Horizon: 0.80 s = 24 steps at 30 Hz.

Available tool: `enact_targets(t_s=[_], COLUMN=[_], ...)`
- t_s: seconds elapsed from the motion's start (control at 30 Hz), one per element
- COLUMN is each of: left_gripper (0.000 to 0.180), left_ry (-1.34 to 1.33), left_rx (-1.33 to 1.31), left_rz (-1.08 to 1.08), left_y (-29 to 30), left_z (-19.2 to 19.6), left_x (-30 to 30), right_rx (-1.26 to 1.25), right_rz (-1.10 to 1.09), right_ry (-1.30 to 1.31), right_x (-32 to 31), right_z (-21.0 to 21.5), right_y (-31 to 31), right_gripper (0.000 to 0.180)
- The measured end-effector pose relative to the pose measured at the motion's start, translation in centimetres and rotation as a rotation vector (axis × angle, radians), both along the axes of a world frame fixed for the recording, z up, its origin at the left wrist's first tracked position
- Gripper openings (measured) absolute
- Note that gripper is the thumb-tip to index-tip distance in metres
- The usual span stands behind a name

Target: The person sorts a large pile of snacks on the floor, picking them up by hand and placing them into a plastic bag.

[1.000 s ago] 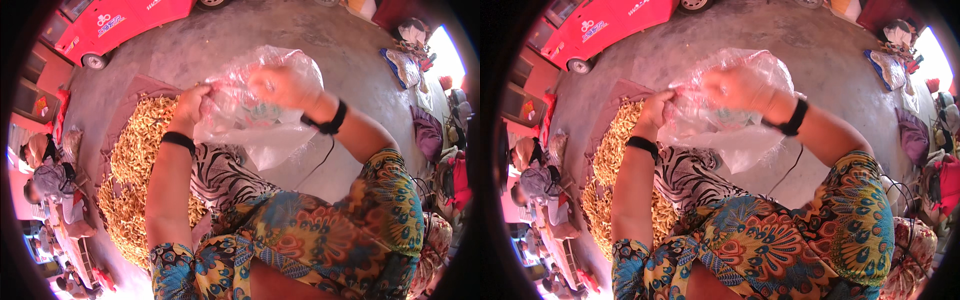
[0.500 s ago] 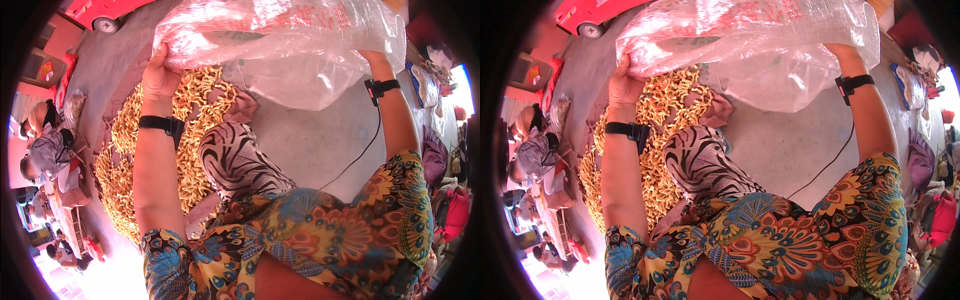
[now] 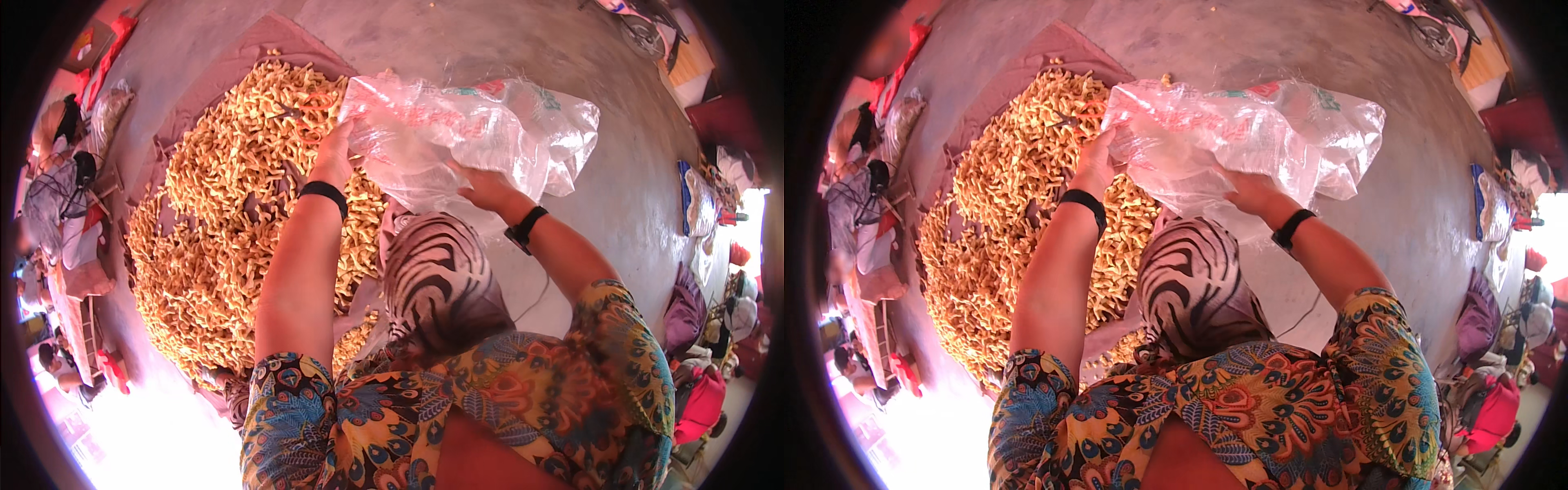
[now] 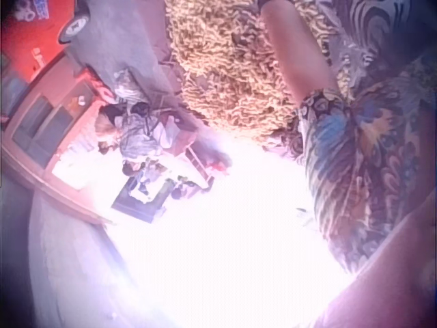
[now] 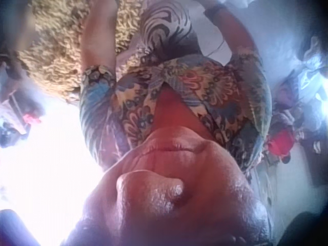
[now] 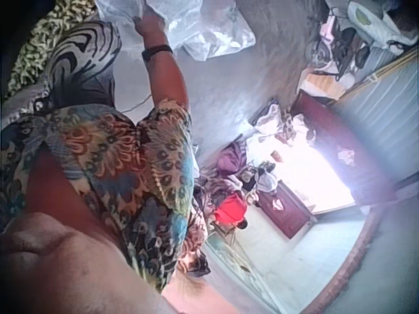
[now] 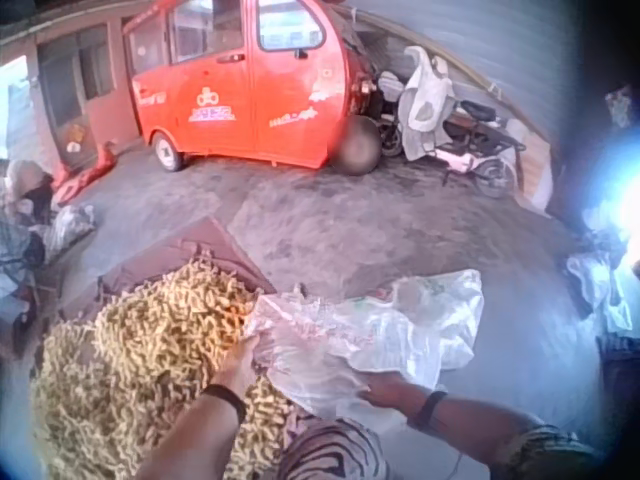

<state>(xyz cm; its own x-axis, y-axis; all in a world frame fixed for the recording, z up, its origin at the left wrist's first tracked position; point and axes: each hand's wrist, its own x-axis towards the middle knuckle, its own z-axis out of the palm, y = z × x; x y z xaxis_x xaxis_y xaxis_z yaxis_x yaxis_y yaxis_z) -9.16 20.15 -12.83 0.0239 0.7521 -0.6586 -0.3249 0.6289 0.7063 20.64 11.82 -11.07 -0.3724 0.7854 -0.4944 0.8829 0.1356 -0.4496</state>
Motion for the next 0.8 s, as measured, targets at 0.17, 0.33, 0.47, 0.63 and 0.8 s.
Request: enact_targets(t_s=[0.17, 0.33, 0.47, 0.63, 0.8], left_gripper=[0.032, 0.034, 0.042, 0.051, 0.054], left_ry=[-0.013, -0.209, -0.203, 0.076, 0.135], left_rx=[0.021, 0.116, 0.157, 0.091, 0.058], left_rz=[-0.098, 0.022, 0.038, 0.185, -0.014], left_y=[0.7, 2.1, 2.7, -2.5, -13.6], left_z=[-1.6, -1.7, -2.2, -3.7, -7.8], left_x=[-1.2, -4.3, -7.3, -11.8, -13.0], right_rx=[0.009, 0.29, 0.249, 0.221, 0.291], right_rz=[-0.151, -0.141, -0.224, -0.016, 0.104], right_ry=[0.392, 0.472, 0.401, 0.232, -0.175], right_x=[-4.6, -9.3, -12.1, -13.8, -13.7], right_z=[-4.0, -6.2, -8.5, -9.8, -6.9], right_y=[6.8, 12.0, 13.7, 10.7, 5.5], right_gripper=[0.076, 0.083, 0.087, 0.081, 0.066])
